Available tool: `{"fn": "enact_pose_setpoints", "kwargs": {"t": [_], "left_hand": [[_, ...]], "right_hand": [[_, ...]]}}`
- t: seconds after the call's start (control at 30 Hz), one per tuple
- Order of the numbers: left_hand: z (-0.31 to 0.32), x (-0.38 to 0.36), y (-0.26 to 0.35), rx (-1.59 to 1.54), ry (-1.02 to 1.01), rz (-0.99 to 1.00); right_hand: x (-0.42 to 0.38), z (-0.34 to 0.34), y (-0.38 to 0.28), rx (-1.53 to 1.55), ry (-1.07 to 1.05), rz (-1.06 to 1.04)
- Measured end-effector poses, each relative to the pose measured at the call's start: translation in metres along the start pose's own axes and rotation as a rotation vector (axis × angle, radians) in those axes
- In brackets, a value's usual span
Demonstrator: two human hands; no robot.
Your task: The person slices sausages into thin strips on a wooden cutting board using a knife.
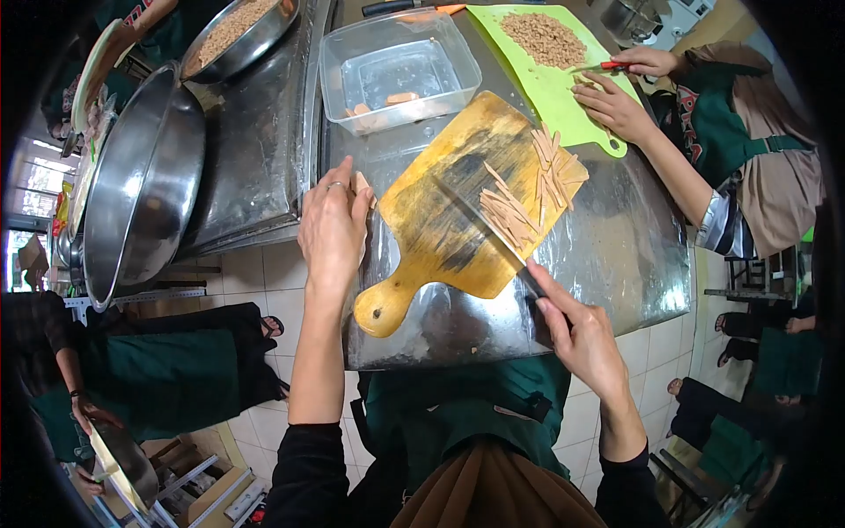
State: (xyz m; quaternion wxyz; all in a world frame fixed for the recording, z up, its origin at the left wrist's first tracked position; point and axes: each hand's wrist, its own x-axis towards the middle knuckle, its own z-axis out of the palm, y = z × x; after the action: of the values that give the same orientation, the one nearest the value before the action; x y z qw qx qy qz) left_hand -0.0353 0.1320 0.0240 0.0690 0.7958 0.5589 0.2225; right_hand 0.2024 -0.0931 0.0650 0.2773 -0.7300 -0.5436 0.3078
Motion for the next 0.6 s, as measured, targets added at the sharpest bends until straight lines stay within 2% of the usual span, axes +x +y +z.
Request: {"fn": "enact_pose_setpoints", "kwargs": {"t": [0.13,0.27,0.3,0.47,0.6], "left_hand": [[0.011,0.005,-0.004,0.014,-0.054,0.001],[0.008,0.011,0.001,-0.299,-0.066,-0.108],[0.005,0.009,0.006,-0.369,-0.016,-0.091],[-0.006,-0.017,0.042,-0.406,0.211,0.233],[0.015,-0.059,0.066,-0.369,0.020,0.391]], "right_hand": [[0.005,0.002,0.016,-0.015,0.067,-0.067],[0.003,0.001,0.015,0.011,0.032,-0.019],[0.003,0.001,0.014,0.024,0.034,-0.015],[0.002,0.003,0.016,0.069,0.046,-0.023],[0.002,0.003,0.014,0.068,0.040,-0.020]]}}
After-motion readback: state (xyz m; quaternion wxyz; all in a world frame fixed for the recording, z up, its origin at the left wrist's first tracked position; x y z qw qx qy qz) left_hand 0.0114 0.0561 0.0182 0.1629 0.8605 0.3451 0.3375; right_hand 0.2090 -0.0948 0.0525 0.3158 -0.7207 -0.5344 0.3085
